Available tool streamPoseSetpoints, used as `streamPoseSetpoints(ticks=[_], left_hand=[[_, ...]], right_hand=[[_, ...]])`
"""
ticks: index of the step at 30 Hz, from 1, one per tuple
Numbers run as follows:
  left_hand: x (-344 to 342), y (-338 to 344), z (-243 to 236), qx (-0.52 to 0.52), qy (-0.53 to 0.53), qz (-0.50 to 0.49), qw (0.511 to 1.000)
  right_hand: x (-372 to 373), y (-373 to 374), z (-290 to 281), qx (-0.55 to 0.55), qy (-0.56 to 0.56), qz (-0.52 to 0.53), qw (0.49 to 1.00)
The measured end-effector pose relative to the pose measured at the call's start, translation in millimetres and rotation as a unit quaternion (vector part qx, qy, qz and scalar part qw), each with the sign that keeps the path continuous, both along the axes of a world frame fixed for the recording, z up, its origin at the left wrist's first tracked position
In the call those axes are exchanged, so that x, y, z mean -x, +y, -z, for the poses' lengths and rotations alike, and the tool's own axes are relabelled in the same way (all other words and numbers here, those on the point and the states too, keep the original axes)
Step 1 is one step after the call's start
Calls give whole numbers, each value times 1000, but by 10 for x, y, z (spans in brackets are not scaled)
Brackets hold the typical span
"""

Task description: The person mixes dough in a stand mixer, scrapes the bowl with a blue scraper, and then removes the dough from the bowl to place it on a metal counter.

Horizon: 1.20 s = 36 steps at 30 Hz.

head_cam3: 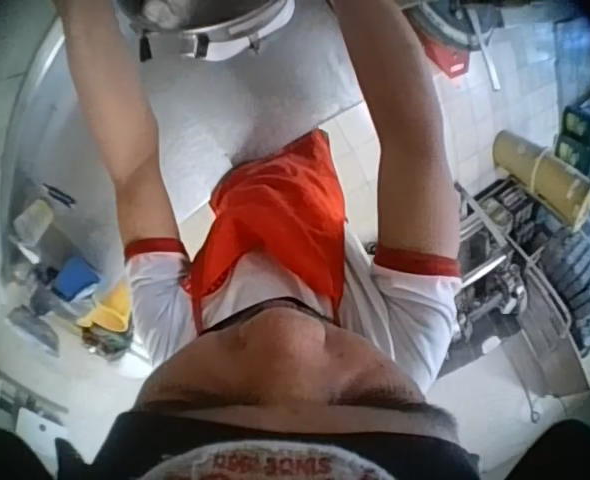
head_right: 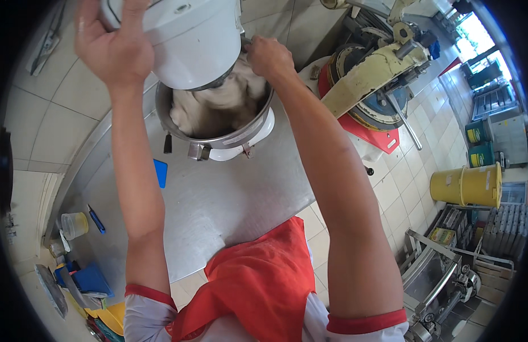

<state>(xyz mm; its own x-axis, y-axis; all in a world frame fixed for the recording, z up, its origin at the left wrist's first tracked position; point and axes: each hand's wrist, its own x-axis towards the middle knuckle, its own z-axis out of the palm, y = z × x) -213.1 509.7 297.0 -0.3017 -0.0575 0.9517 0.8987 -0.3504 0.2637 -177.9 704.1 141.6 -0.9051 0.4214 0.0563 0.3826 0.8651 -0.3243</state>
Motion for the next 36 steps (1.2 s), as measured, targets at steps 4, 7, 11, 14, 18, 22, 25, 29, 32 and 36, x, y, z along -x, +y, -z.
streamPoseSetpoints(ticks=[4,7,11,14,18,22,25,29,32,36], left_hand=[[44,-174,-71,67,103,-141,982],[35,-173,-72,67,128,-159,977],[52,-201,-95,62,123,-166,977],[-7,-112,-88,53,110,-150,981],[-24,-154,-63,56,79,-137,986],[-22,-183,-63,56,79,-138,986],[-6,-167,-70,63,97,-149,982],[8,-161,-97,60,103,-140,983],[-18,-177,-91,71,99,-150,981],[-5,-191,-96,70,105,-159,979]], right_hand=[[-64,-67,-95,3,8,12,1000],[-77,-113,-136,2,-16,17,1000],[-106,-203,-214,4,-5,25,1000],[-88,-83,-105,-19,-12,25,999],[-102,-192,-201,1,-32,36,999],[-131,-233,-259,-7,-29,30,999],[-128,-204,-227,-6,-20,33,999],[-109,-178,-232,-11,-23,29,999],[-112,-197,-231,-9,-29,30,999],[-144,-228,-290,8,-23,34,999]])
